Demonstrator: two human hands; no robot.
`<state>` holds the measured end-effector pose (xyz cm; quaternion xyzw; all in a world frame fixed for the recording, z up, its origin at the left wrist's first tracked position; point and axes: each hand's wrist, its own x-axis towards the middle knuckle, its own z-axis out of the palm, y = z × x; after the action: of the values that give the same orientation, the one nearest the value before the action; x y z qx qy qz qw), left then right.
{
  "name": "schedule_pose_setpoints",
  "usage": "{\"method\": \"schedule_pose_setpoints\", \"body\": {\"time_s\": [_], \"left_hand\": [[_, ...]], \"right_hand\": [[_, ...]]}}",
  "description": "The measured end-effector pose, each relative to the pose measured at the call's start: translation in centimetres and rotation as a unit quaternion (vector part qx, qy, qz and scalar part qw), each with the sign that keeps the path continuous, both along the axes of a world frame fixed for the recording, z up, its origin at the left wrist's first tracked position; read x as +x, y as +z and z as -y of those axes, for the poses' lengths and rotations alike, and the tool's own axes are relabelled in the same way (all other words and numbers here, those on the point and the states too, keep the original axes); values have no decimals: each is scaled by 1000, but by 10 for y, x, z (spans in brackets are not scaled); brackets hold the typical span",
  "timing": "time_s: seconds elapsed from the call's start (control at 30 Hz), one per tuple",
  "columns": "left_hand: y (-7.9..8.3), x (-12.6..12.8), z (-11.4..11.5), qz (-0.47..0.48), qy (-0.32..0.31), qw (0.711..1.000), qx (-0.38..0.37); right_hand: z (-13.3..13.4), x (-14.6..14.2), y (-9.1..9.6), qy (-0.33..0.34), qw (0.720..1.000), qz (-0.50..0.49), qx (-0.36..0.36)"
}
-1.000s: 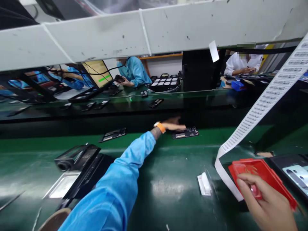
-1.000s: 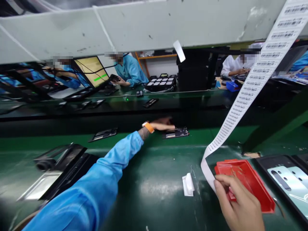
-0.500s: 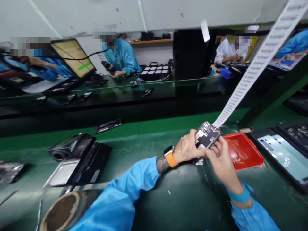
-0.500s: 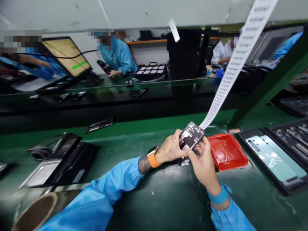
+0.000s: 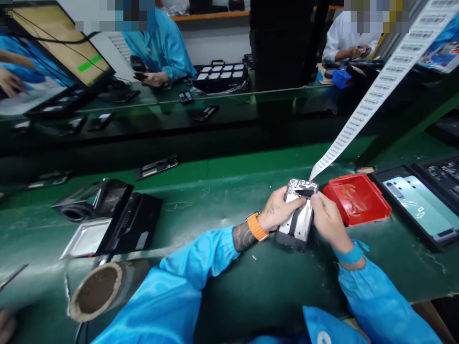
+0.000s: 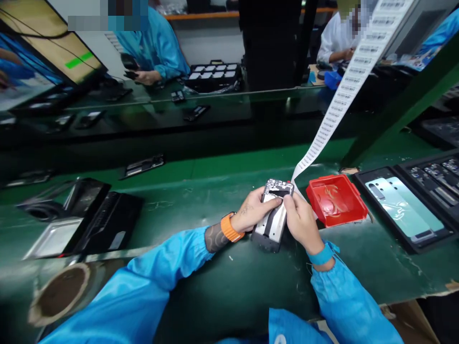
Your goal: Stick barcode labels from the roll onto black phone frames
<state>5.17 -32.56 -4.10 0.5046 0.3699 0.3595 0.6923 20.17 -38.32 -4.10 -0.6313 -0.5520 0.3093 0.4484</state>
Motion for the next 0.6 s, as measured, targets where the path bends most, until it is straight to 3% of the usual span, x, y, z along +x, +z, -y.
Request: {"method": "schedule_pose_setpoints", "body": {"time_s": [0.1,0.2,0.3,0.47,0.6], "left_hand": [[1,1,-7,101,57,988,-97],[2,-4,-13,119,95,982,-110],[5,-7,-15,112,83,986,-86],[13,-11,-14,114,34,992,-37],[19,-14,-13,104,17,992,-63]], "right_hand": [[3,-2,3,-39,995,43,83],[3,-4,7,-29,970,154,185],[1,-7,10,34,955,221,192],[0,-7,11,40,953,236,184],[2,-7,14,52,949,245,193]]}}
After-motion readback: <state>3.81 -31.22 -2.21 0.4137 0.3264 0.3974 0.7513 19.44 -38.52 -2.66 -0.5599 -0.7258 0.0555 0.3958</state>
